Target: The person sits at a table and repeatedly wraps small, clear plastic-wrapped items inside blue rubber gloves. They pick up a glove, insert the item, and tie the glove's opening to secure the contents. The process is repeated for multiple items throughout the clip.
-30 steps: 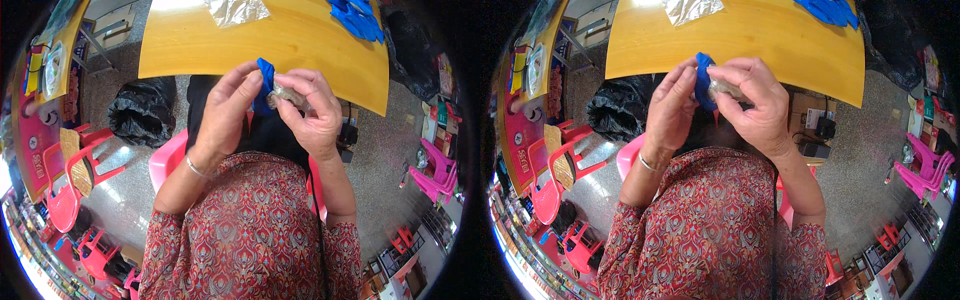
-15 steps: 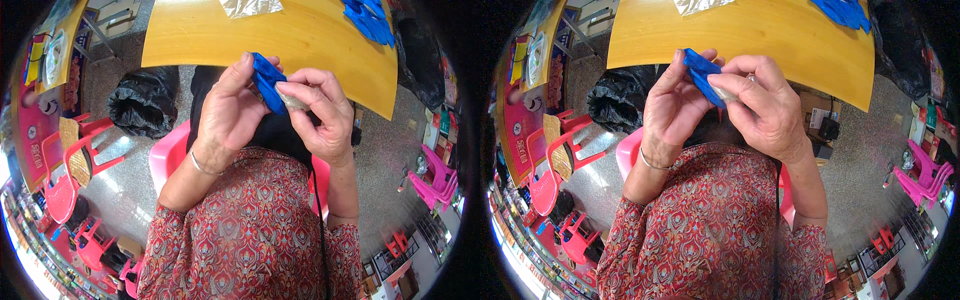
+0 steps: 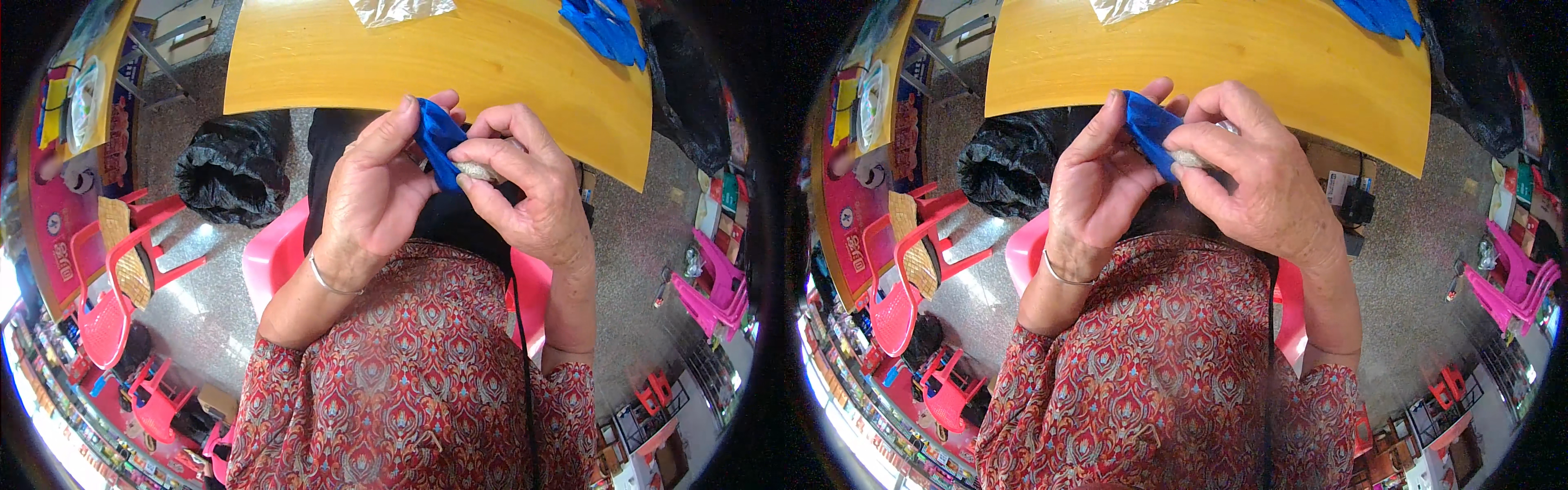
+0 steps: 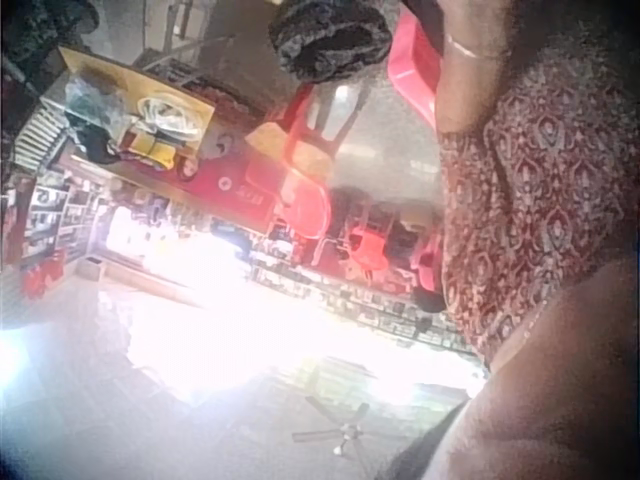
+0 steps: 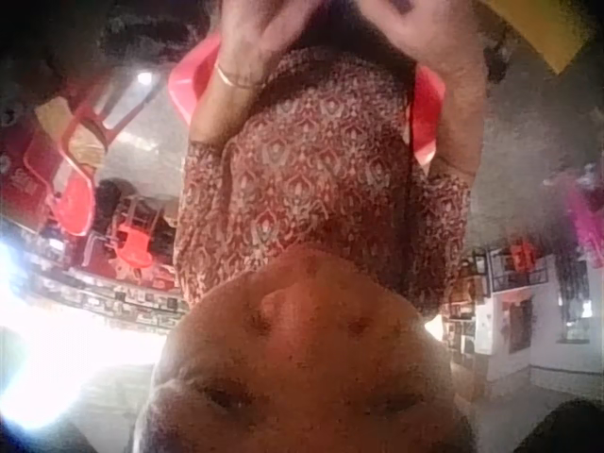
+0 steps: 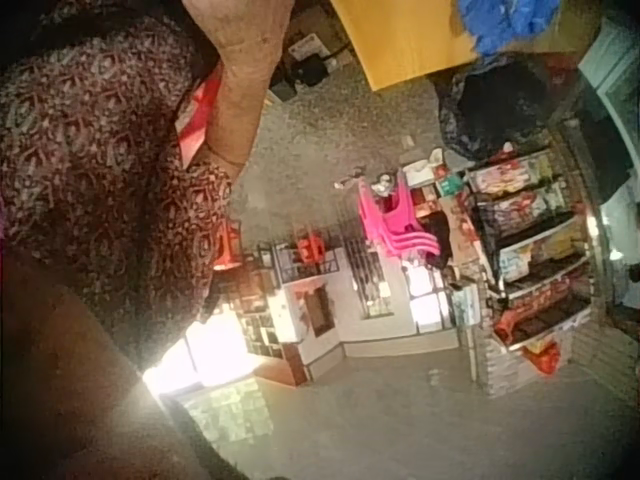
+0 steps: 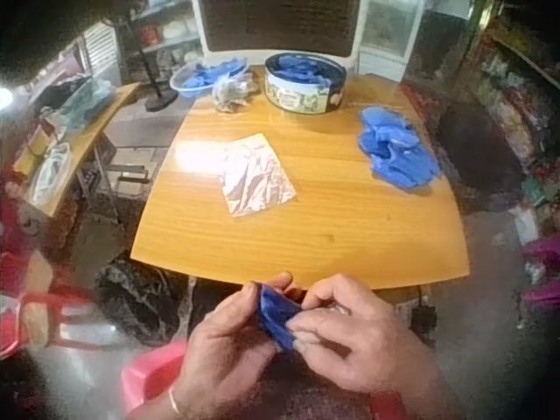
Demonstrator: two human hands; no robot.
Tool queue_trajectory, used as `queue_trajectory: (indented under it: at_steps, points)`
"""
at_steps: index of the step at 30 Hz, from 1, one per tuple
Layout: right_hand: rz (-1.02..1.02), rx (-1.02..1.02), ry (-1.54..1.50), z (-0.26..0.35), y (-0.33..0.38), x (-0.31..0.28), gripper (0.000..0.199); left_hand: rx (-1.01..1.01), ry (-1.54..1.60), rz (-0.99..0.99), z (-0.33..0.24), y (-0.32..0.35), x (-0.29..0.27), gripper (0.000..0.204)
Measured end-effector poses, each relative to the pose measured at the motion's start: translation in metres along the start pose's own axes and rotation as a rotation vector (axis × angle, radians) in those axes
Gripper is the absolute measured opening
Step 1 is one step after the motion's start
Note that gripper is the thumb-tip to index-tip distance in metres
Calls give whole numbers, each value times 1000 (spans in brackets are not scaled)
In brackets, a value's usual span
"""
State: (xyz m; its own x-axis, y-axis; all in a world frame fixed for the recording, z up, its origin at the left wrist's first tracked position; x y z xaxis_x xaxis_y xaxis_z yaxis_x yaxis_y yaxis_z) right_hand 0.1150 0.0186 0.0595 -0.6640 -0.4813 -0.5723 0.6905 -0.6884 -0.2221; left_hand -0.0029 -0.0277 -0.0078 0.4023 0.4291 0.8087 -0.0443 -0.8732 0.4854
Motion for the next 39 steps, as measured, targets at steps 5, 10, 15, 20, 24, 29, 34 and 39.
queue_trajectory:
  at_steps: [5, 10, 15, 20, 24, 29, 34, 39]
  points:
    - [1, -15, 77, 0, -1, 1, 21, 17, -51, 7, 3, 0, -1, 35]
    - [-4, -36, 81, -3, 0, -1, 29, 61, -69, 16, -1, -3, 6, 36]
    - [8, 8, -128, -15, 2, 4, 32, 83, -218, 87, -1, 3, 9, 37]
    - [6, 21, -242, -18, 4, 5, 29, 151, -312, 91, 4, 6, 8, 38]
    - [-41, 62, -250, -16, 6, 4, 28, 132, -287, 122, 6, 7, 7, 41]
    - [-166, 69, -145, -20, 8, 3, 27, 223, -373, 146, 13, 8, 6, 48]
    - [-218, 175, -183, -30, 12, 3, 30, 254, -443, 131, 17, 5, 4, 50]
    - [-248, 312, -305, -40, 11, 3, 41, 217, -512, 172, 22, 6, 2, 50]
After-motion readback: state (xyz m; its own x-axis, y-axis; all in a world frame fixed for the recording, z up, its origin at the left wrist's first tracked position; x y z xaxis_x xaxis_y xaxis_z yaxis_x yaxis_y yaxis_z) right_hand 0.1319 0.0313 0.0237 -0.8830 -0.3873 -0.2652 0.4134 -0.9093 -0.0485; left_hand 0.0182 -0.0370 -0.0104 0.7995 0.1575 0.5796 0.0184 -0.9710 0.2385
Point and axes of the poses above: each hand's wrist, its own y-axis away from the middle knuckle, its own x-axis out of the palm, z = x × y, the point moved 6 cm from there along -y, towards the middle knuckle, and after that the axes turned 2 degrees about -y, right-handed, at the moved point
